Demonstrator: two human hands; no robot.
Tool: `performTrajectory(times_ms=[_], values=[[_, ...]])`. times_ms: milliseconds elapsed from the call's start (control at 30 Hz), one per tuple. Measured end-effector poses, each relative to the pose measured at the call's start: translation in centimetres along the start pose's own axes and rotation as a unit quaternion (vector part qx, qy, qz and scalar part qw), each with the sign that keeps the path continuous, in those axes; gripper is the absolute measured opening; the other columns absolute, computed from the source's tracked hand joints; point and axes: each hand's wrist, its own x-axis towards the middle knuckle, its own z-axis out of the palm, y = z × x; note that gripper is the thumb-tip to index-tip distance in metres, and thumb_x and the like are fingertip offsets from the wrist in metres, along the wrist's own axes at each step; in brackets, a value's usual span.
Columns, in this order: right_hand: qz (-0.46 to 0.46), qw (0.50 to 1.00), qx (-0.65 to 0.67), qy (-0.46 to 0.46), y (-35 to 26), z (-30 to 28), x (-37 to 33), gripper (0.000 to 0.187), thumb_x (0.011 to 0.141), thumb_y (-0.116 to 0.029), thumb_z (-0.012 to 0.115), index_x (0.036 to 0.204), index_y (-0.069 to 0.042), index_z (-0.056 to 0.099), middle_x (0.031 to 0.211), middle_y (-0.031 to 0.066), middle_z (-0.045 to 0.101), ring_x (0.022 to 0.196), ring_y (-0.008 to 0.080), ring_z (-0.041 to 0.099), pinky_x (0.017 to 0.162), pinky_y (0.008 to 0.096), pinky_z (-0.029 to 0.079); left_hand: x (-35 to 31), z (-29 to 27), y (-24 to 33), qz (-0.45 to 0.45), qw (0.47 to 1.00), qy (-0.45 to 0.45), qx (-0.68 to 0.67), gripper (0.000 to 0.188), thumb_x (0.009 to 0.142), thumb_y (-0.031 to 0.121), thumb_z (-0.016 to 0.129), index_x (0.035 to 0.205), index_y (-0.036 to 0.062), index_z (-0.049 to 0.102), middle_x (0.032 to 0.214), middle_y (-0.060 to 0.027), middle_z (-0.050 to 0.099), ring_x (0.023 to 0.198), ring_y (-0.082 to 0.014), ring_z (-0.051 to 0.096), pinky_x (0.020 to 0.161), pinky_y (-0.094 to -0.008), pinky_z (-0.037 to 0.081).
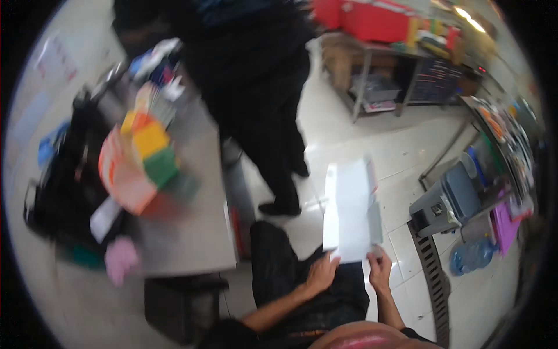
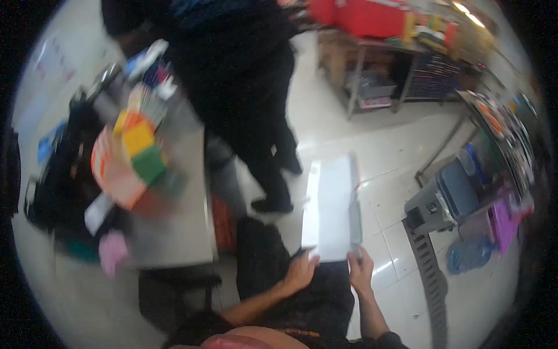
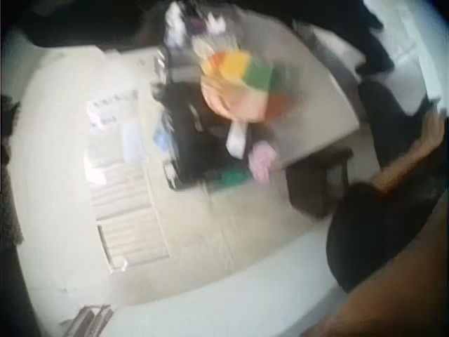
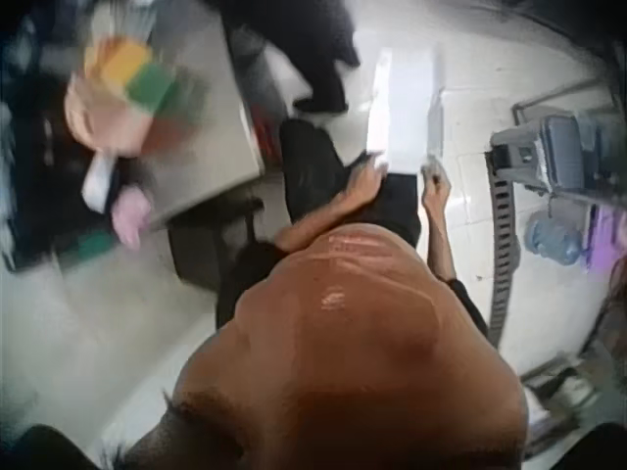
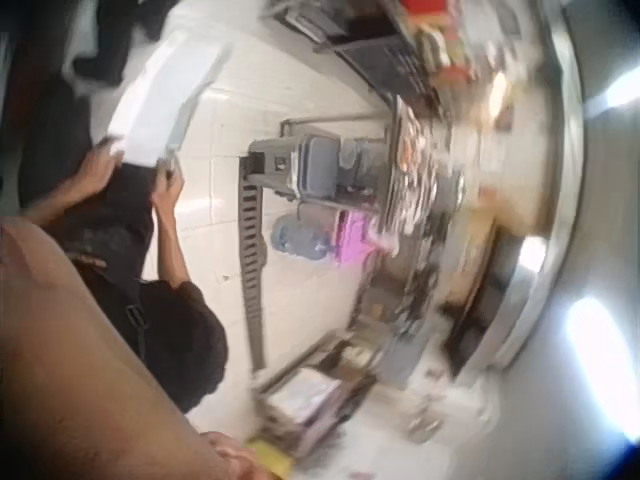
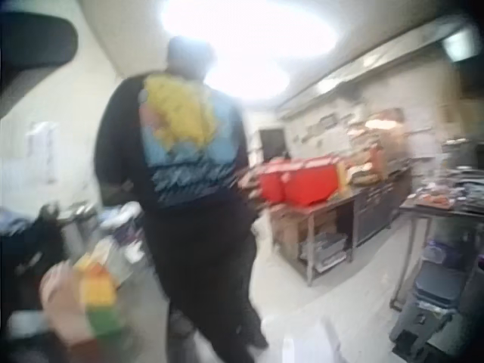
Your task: The person picks up a cardboard food container, folds the side flaps inward by hand to assemble the box, and then repeats the process with additional containers.
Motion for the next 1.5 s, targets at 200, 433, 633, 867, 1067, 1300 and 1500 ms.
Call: performTrajectory(times_ms=[200,433,633,867,1067,1300,1500], values=[[-0.148,0.976,0.140,-0.076,-3.9,2.4,2.5,0.023,0.087,-0.016,0.057,0.101,0.002,0.056,0.087,0.0017,0.057,0.080,0.0096,0.050,0.075,0.0243,0.039,-1.7,-3.1,0.8,0.113,0.977,0.150,-0.104,0.039,0.092,0.030,0.045,0.111,-0.0035,0.047,0.085,-0.0256,0.059,0.079,-0.0417,0.058,0.067,-0.0444,0.047],[-0.082,0.930,0.255,-0.250,-8.1,8.0,4.5,0.025,0.085,-0.013,0.058,0.105,0.002,0.054,0.090,0.0049,0.059,0.083,0.0116,0.054,0.077,0.0260,0.041,-4.7,-4.9,-0.5,0.188,0.942,0.238,-0.146,0.033,0.089,0.023,0.051,0.104,-0.0060,0.052,0.088,-0.0151,0.060,0.084,-0.0254,0.058,0.073,-0.0343,0.045],[-0.046,0.900,0.095,-0.423,-10.5,16.7,8.5,0.028,0.083,-0.015,0.060,0.107,0.000,0.057,0.090,0.0050,0.061,0.080,0.0100,0.056,0.068,0.0254,0.046,-5.1,-3.6,-3.5,0.156,0.888,0.320,-0.290,0.036,0.086,0.007,0.053,0.113,-0.0065,0.034,0.088,-0.0137,0.056,0.069,-0.0139,0.053,0.062,-0.0257,0.043],[-0.203,0.949,0.043,-0.239,-14.2,23.6,8.7,0.031,0.073,-0.020,0.070,0.092,0.002,0.059,0.083,0.0154,0.063,0.075,0.0226,0.062,0.070,0.0316,0.048,-5.7,-7.9,-0.5,0.133,0.865,0.366,-0.318,0.054,0.086,0.008,0.045,0.132,0.0018,0.017,0.114,-0.0190,0.043,0.068,-0.0181,0.056,0.057,-0.0288,0.050],[-0.316,0.924,-0.013,-0.216,-15.8,25.1,7.7,0.024,0.078,-0.020,0.066,0.089,0.001,0.060,0.072,0.0128,0.064,0.061,0.0218,0.064,0.058,0.0287,0.050,-6.7,-11.1,1.7,0.091,0.791,0.366,-0.482,0.052,0.087,0.016,0.043,0.132,0.0053,0.021,0.118,-0.0176,0.046,0.071,-0.0186,0.059,0.056,-0.0306,0.051],[-0.370,0.900,-0.064,-0.220,-15.9,25.6,5.9,0.015,0.083,-0.016,0.055,0.093,-0.006,0.051,0.070,0.0166,0.061,0.068,0.0364,0.060,0.059,0.0446,0.046,-7.3,-11.5,1.9,0.003,0.788,0.306,-0.534,0.051,0.089,0.021,0.041,0.135,0.0074,0.023,0.121,-0.0152,0.048,0.074,-0.0178,0.058,0.059,-0.0300,0.050],[-0.507,0.855,-0.012,-0.103,-16.8,25.6,6.8,0.007,0.076,-0.004,0.053,0.083,-0.004,0.054,0.088,0.0135,0.055,0.077,0.0325,0.056,0.064,0.0395,0.045,-6.8,-12.0,2.4,0.036,0.780,0.278,-0.560,0.055,0.088,0.022,0.043,0.136,0.0070,0.020,0.124,-0.0165,0.044,0.075,-0.0181,0.056,0.062,-0.0293,0.047]])
